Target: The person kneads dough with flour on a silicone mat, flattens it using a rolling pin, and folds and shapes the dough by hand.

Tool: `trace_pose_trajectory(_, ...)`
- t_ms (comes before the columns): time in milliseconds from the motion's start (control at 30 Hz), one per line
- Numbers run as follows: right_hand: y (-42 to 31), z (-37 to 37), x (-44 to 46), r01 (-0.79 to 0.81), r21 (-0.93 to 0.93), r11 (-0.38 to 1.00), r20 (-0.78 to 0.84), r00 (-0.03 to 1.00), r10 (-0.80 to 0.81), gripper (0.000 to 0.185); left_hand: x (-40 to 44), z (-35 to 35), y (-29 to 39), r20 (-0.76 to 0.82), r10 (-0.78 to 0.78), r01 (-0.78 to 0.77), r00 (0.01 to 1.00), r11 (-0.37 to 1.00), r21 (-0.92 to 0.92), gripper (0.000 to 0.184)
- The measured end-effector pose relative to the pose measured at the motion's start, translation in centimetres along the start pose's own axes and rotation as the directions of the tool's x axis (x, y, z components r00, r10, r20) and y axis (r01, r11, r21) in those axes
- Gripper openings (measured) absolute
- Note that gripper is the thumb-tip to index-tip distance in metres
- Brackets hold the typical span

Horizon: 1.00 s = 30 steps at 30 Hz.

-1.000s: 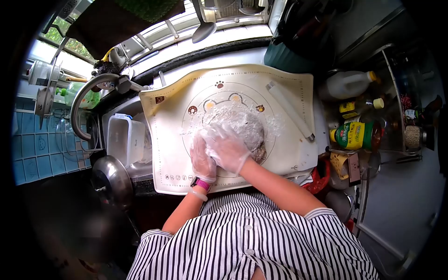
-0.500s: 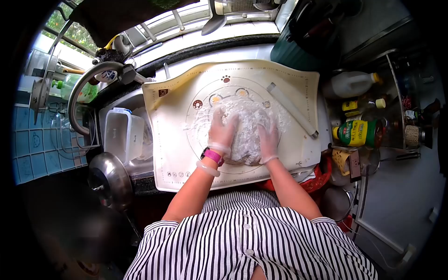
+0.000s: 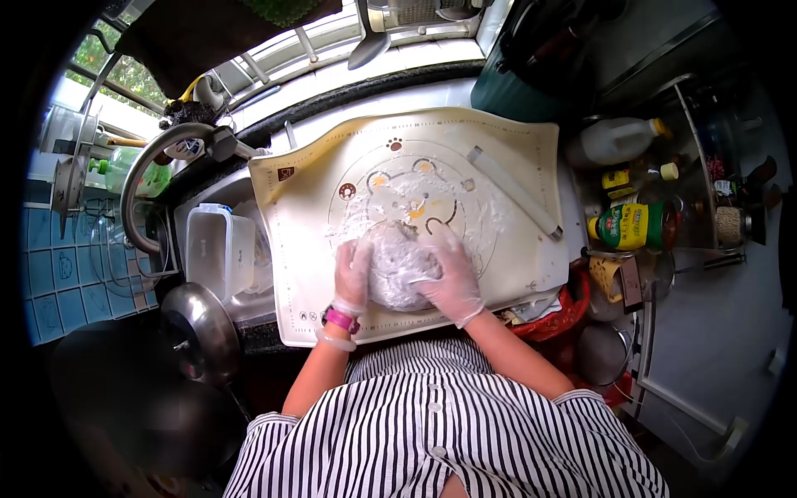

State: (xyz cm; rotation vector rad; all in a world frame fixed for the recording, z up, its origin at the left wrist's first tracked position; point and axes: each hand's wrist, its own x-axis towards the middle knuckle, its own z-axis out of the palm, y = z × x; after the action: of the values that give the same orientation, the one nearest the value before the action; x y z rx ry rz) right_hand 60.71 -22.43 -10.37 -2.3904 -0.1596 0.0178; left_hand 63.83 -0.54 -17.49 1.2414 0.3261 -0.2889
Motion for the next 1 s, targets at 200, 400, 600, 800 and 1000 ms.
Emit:
trace_pose_trajectory(200, 4.0, 4.6, 1.4, -0.309, 0.251, 0.918, -0.11, 0.933, 0.344, 0.078, -0.1, 4.5, -2.1, -0.124, 0.172, -0.119, 0.977, 0.931, 0.346, 0.085)
trace_pose_trajectory(400, 2.1, 0.2, 5.9, -0.448, 0.892, 0.058, 0.386, 0.822, 0.419, 0.049, 2.5, 6.3, 6.9, 0.028, -0.102, 0.104, 0.994, 0.994, -0.042, 0.062)
trace_pose_trajectory(600, -6.0, -9.9, 6.3, -0.334, 0.81, 0.483, 0.242, 0.939, 0.245, 0.056, -1.8, 6.8, 13.0, 0.21, 0.035, 0.029, 0.977, 0.956, -0.293, 0.068)
trace_pose_trajectory(800, -4.7, -10.0, 6.6, 0.064, 0.395, 0.917, 0.01, 0.997, -0.074, 0.064, -1.5, 6.6, 13.7, 0.186, 0.216, -0.19, 0.959, 0.971, -0.148, 0.059)
trace_pose_trajectory(1000, -0.4, -2.3, 2.7, 0.105, 0.189, 0.976, -0.137, 0.987, -0.08, 0.082, -1.6, 3.0, 1.3, 0.071, 0.314, -0.285, 0.947, 0.717, 0.637, 0.076)
